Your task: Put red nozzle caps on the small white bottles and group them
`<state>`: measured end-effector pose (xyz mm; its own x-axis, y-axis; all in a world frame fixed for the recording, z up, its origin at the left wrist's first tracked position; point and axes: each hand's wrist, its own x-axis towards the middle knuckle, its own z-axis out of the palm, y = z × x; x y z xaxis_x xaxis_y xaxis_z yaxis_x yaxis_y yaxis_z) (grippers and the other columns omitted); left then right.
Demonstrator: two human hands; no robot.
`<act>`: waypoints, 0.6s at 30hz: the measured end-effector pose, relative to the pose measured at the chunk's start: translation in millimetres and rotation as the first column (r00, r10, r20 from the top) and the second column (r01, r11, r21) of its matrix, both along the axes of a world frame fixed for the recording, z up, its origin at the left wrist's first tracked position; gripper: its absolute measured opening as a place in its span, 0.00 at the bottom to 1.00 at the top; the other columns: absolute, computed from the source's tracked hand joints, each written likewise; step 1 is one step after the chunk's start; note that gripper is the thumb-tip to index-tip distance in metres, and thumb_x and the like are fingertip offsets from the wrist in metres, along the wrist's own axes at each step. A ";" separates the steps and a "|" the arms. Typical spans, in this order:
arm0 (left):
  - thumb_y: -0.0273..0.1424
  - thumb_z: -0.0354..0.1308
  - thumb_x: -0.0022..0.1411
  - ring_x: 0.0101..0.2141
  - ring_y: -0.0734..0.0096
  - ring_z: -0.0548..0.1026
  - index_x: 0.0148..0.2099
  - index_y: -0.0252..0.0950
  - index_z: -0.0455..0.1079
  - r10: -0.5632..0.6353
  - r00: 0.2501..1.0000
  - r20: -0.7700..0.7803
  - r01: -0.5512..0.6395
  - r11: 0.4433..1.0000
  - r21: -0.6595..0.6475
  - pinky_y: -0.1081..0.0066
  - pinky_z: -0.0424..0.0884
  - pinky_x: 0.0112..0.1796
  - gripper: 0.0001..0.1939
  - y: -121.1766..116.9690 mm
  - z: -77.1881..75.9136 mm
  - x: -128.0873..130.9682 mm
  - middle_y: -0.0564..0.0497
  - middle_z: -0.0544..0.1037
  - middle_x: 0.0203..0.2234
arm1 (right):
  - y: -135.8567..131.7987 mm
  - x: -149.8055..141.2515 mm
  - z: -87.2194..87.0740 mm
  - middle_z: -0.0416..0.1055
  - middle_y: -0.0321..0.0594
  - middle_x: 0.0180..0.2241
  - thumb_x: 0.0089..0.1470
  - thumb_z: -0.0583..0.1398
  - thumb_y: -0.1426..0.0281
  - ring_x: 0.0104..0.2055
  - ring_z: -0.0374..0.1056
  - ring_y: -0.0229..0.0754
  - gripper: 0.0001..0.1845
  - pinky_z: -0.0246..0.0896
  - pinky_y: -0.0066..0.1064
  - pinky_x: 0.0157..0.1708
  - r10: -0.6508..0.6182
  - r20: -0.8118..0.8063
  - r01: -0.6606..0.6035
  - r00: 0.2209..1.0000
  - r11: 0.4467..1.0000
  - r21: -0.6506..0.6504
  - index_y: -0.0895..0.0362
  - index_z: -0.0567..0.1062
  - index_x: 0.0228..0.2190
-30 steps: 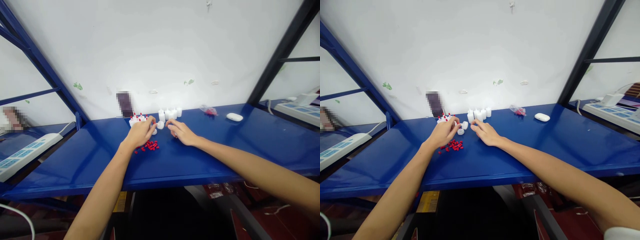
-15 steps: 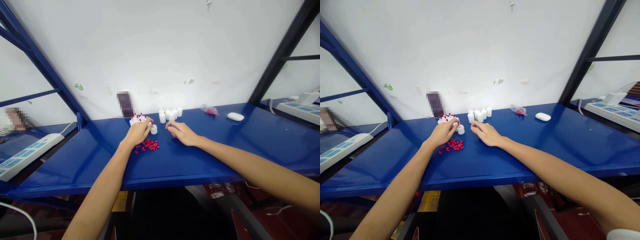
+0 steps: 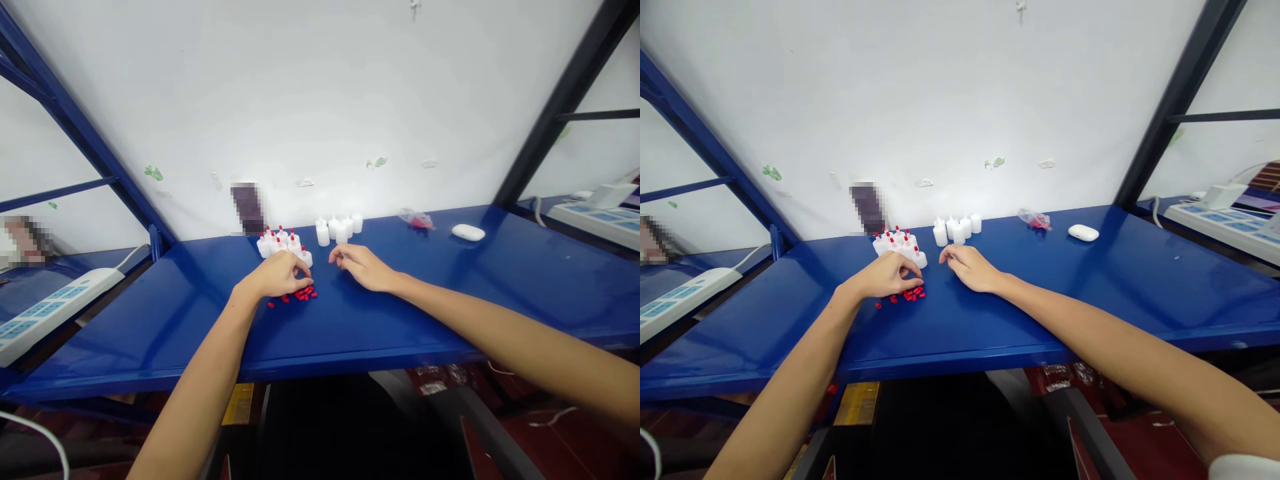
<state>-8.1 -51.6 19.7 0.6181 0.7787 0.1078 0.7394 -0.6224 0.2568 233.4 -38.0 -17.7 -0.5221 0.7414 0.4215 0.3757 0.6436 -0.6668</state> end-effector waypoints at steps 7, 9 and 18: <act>0.31 0.60 0.59 0.22 0.75 0.67 0.36 0.38 0.80 -0.015 1.000 -0.010 0.016 0.988 0.152 0.73 0.59 0.27 0.08 2.3 -7.0 8.1 0.53 0.75 0.22 | 4.0 -2.4 -8.0 0.74 0.40 0.37 0.53 0.53 0.75 0.40 0.69 0.42 0.12 0.61 0.37 0.45 0.064 -0.099 -0.077 0.993 0.988 -0.137 0.57 0.70 0.40; 0.30 0.59 0.59 0.25 0.73 0.70 0.37 0.36 0.78 -0.036 0.998 0.053 0.020 0.961 0.275 0.73 0.62 0.29 0.07 0.2 -8.5 14.7 0.52 0.75 0.25 | 4.8 -2.4 -9.5 0.74 0.38 0.36 0.54 0.54 0.75 0.39 0.69 0.41 0.13 0.61 0.37 0.44 0.100 -0.134 -0.120 0.986 0.981 -0.154 0.56 0.67 0.43; 0.28 0.58 0.62 0.26 0.74 0.74 0.41 0.35 0.74 -0.220 0.930 0.295 0.061 0.884 0.464 0.73 0.68 0.31 0.06 -3.4 -18.2 34.0 0.51 0.79 0.29 | 3.3 -3.4 -7.5 0.72 0.43 0.38 0.58 0.55 0.71 0.40 0.67 0.44 0.09 0.60 0.36 0.44 0.083 0.050 -0.087 0.995 0.992 0.089 0.59 0.74 0.38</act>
<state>25.9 -55.0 1.5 0.5832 0.5077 0.6341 0.5562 -0.8185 0.1438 230.0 -34.7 -25.2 -0.6021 0.6528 0.4597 0.3456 0.7321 -0.5870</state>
